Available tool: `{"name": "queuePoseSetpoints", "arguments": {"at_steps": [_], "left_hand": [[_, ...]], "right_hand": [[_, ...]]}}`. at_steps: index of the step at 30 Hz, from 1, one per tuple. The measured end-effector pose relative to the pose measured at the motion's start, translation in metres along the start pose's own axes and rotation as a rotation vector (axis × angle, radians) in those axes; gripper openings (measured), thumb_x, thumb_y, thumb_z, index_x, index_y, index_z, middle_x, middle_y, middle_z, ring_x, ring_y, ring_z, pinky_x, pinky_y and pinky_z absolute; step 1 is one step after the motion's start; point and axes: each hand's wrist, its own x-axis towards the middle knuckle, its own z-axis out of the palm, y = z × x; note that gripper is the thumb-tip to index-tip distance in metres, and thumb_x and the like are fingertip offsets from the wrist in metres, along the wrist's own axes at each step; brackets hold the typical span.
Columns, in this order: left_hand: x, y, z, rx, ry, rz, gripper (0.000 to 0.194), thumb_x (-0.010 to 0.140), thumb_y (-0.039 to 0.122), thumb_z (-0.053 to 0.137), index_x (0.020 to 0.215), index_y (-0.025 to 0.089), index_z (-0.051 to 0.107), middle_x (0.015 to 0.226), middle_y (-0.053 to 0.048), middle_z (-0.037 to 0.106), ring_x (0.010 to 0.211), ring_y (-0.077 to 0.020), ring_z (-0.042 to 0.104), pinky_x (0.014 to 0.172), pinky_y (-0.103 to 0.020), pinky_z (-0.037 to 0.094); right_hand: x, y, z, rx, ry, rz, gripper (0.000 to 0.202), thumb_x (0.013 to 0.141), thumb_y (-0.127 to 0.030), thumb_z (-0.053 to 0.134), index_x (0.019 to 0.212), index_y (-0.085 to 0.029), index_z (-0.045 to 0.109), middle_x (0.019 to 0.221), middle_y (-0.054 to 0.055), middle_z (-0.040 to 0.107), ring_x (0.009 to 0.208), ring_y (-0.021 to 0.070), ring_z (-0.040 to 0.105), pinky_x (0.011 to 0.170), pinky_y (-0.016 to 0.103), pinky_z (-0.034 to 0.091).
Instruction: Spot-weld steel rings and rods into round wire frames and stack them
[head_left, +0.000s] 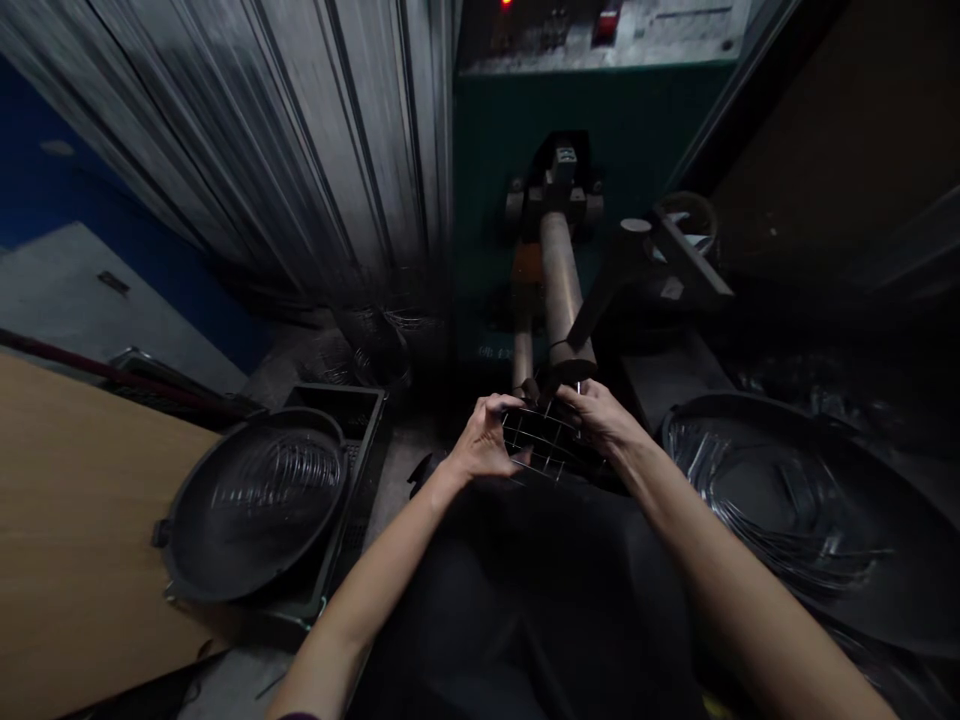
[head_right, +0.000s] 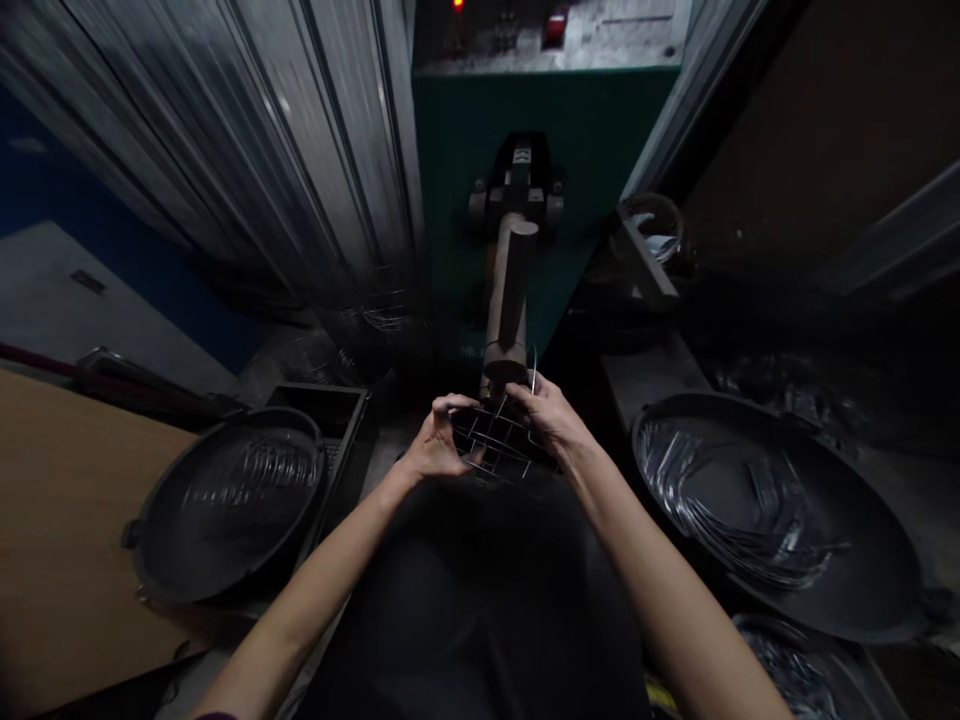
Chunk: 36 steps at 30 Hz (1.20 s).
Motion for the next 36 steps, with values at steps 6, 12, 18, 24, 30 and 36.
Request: {"name": "queuePoseSetpoints", "arguments": {"at_steps": [6, 12, 18, 24, 30, 36], "left_hand": [[0.007, -0.004, 0.0, -0.026, -0.027, -0.035, 0.064, 0.055, 0.021, 0.074, 0.111, 0.021, 0.041, 0.106, -0.007, 0.054, 0.099, -0.0223, 0.054, 0.09, -0.041, 0.044], [0.004, -0.008, 0.0, -0.045, -0.022, -0.056, 0.063, 0.055, 0.021, 0.074, 0.11, 0.022, 0.042, 0.105, -0.007, 0.055, 0.098, -0.0222, 0.055, 0.089, -0.042, 0.044], [0.009, -0.011, -0.004, -0.017, -0.047, -0.074, 0.066, 0.055, 0.02, 0.073, 0.112, 0.022, 0.041, 0.108, -0.007, 0.055, 0.1, -0.0225, 0.056, 0.093, -0.043, 0.042], [0.012, -0.014, -0.006, 0.003, -0.051, -0.048, 0.063, 0.058, 0.022, 0.073, 0.113, 0.026, 0.04, 0.106, -0.004, 0.055, 0.097, -0.022, 0.056, 0.09, -0.041, 0.044], [0.011, -0.02, -0.007, 0.096, -0.012, 0.02, 0.073, 0.058, 0.022, 0.072, 0.119, 0.023, 0.033, 0.109, -0.007, 0.053, 0.103, -0.0244, 0.055, 0.096, -0.047, 0.04], [0.003, -0.029, -0.008, 0.126, 0.061, -0.006, 0.081, 0.059, 0.02, 0.07, 0.125, 0.021, 0.023, 0.102, -0.005, 0.052, 0.101, -0.0226, 0.054, 0.093, -0.045, 0.042]], "right_hand": [[0.003, -0.004, -0.001, -0.094, 0.002, -0.033, 0.043, 0.055, -0.055, 0.074, 0.076, -0.023, 0.053, 0.043, -0.007, 0.04, 0.032, 0.0079, 0.03, 0.029, 0.022, 0.018], [0.007, 0.003, 0.0, -0.037, 0.016, -0.021, 0.043, 0.053, -0.051, 0.076, 0.075, -0.022, 0.052, 0.042, -0.008, 0.04, 0.032, 0.0065, 0.027, 0.03, 0.022, 0.02], [0.021, 0.013, 0.0, -0.05, 0.04, -0.043, 0.041, 0.052, -0.049, 0.076, 0.072, -0.022, 0.051, 0.043, -0.008, 0.041, 0.035, 0.0076, 0.032, 0.032, 0.022, 0.023], [0.03, 0.016, 0.001, 0.006, 0.055, -0.041, 0.038, 0.051, -0.039, 0.078, 0.07, -0.02, 0.052, 0.05, -0.006, 0.047, 0.04, 0.0071, 0.039, 0.036, 0.02, 0.029], [0.022, 0.011, 0.006, 0.122, 0.156, -0.015, 0.028, 0.061, -0.029, 0.073, 0.067, -0.018, 0.049, 0.047, -0.007, 0.044, 0.036, 0.003, 0.031, 0.034, 0.016, 0.024], [0.016, 0.002, 0.008, 0.318, 0.311, 0.023, 0.018, 0.075, -0.025, 0.062, 0.066, -0.016, 0.049, 0.052, -0.005, 0.048, 0.038, 0.0029, 0.036, 0.036, 0.013, 0.029]]}}
